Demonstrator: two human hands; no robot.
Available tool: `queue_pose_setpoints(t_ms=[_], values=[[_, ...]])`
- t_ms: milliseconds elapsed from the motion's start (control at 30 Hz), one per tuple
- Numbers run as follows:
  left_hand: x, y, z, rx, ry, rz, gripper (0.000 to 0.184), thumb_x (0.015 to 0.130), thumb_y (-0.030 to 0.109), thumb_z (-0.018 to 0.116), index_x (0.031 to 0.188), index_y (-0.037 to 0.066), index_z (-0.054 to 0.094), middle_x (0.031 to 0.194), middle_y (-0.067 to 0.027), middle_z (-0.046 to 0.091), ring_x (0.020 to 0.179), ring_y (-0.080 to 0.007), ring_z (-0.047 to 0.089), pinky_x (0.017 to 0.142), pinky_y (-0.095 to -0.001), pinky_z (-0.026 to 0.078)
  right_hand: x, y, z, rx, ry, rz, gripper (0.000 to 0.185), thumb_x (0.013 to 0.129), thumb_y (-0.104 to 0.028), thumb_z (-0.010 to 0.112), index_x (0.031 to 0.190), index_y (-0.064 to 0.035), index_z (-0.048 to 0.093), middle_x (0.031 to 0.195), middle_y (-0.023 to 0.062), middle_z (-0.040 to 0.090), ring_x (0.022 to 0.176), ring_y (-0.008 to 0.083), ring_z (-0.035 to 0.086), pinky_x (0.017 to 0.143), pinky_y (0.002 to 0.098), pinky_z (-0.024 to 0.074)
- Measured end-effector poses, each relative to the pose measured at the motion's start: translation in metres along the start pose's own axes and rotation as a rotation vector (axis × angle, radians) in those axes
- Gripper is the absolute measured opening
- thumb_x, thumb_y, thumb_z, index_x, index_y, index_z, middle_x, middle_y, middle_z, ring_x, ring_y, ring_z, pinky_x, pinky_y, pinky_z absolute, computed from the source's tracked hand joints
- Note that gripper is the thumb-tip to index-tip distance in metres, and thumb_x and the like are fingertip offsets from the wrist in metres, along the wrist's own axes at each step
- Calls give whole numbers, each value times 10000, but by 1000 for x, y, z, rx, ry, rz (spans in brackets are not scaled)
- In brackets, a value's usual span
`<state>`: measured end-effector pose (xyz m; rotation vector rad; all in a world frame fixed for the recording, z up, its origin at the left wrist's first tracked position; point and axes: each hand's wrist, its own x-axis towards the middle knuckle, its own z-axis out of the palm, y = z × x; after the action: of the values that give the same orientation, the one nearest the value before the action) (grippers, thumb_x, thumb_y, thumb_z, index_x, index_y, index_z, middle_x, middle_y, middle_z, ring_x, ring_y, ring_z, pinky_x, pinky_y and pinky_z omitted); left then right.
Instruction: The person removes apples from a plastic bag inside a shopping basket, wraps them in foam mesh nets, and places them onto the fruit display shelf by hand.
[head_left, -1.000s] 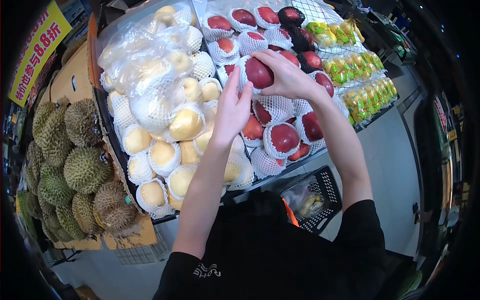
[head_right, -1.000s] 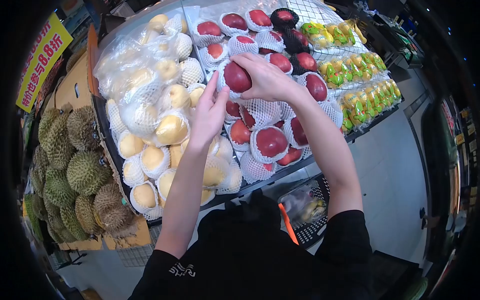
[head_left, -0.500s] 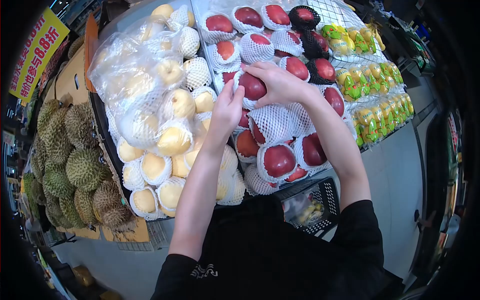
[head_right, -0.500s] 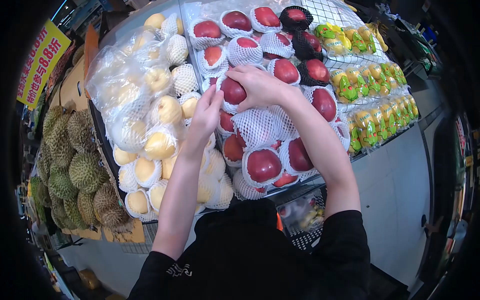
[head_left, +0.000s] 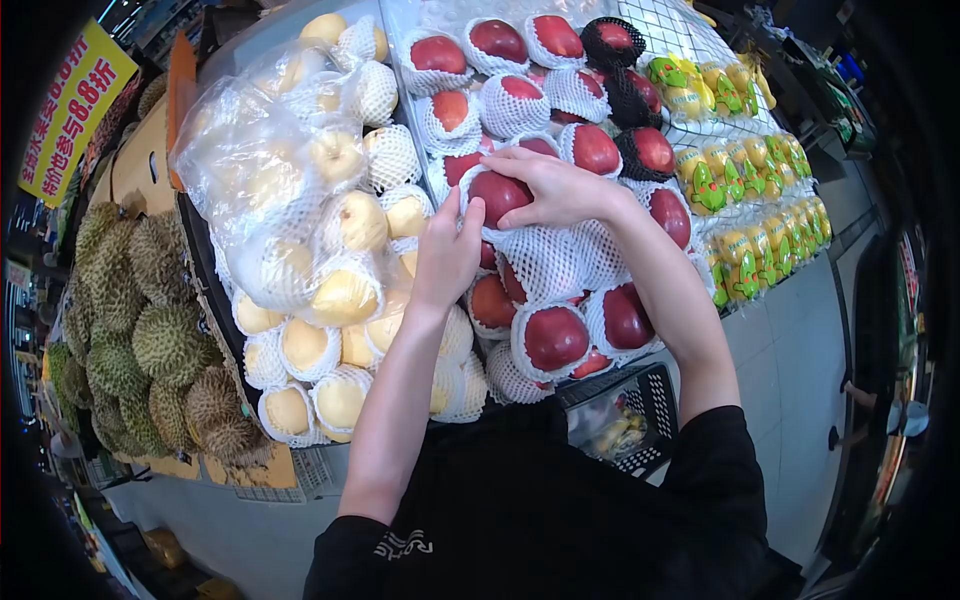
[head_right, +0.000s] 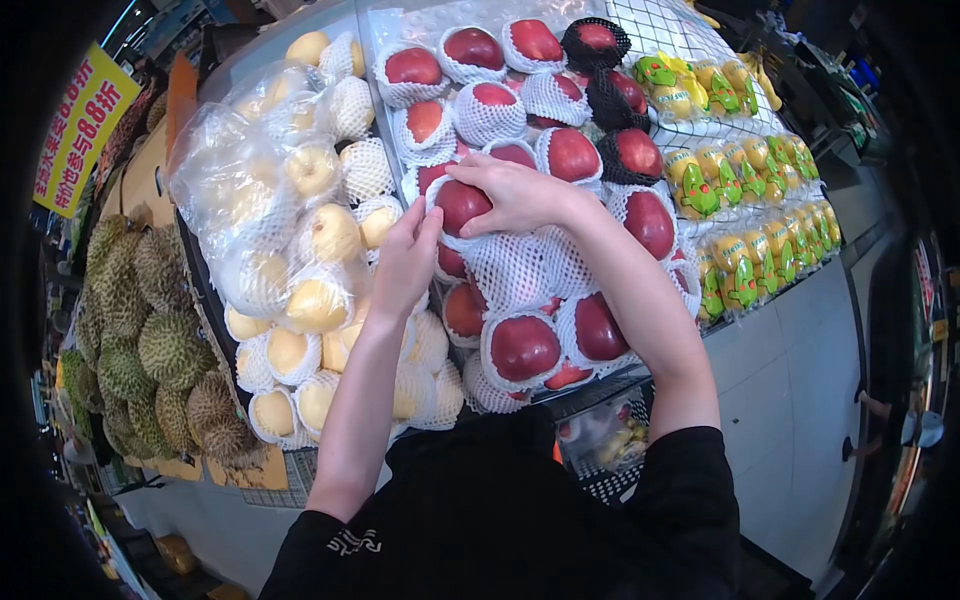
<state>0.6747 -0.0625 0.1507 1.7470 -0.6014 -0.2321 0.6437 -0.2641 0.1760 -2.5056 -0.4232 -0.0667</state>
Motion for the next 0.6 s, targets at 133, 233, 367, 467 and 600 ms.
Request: queue_pose_setpoints(t_ms=[133,233,367,467,600], values=[[-1,-14,6,100,31,-3,560,966,280,531,1290,-170,456,1159,-353,593,1123,-410,598,942,-390,461,-1,4,2,98,-21,-1,821,750,-254,791,1423,4,399,1407,215,436,1298,337,448,1079,391,382],[4,-31,9,74,15,-2,590,966,285,536,1304,-187,429,1210,-361,567,1180,-405,565,972,-386,447,-3,5,3,163,-16,1,825,748,-250,795,1425,6,397,1409,205,436,1297,325,448,1080,386,379],[4,-31,7,-122,-13,8,614,972,304,538,1324,-183,410,1308,-329,524,1243,-362,528,1009,-366,428,-7,4,7,199,24,21,833,740,-263,803,1411,28,405,1410,237,437,1307,332,452,1090,372,359],[-15,-7,-2,-97,-33,-12,587,975,267,547,1341,-169,403,1339,-311,507,1252,-337,522,1012,-362,430,-9,5,11,145,66,27,839,746,-260,802,1438,-20,392,1445,216,423,1319,326,445,1101,378,362],[-68,47,-25,-58,-70,100,518,972,178,560,1370,-118,411,1368,-285,491,1270,-315,512,1014,-358,434,-20,-18,19,-14,202,50,820,770,-285,783,1447,-40,390,1478,219,396,1365,340,398,1114,391,344]])
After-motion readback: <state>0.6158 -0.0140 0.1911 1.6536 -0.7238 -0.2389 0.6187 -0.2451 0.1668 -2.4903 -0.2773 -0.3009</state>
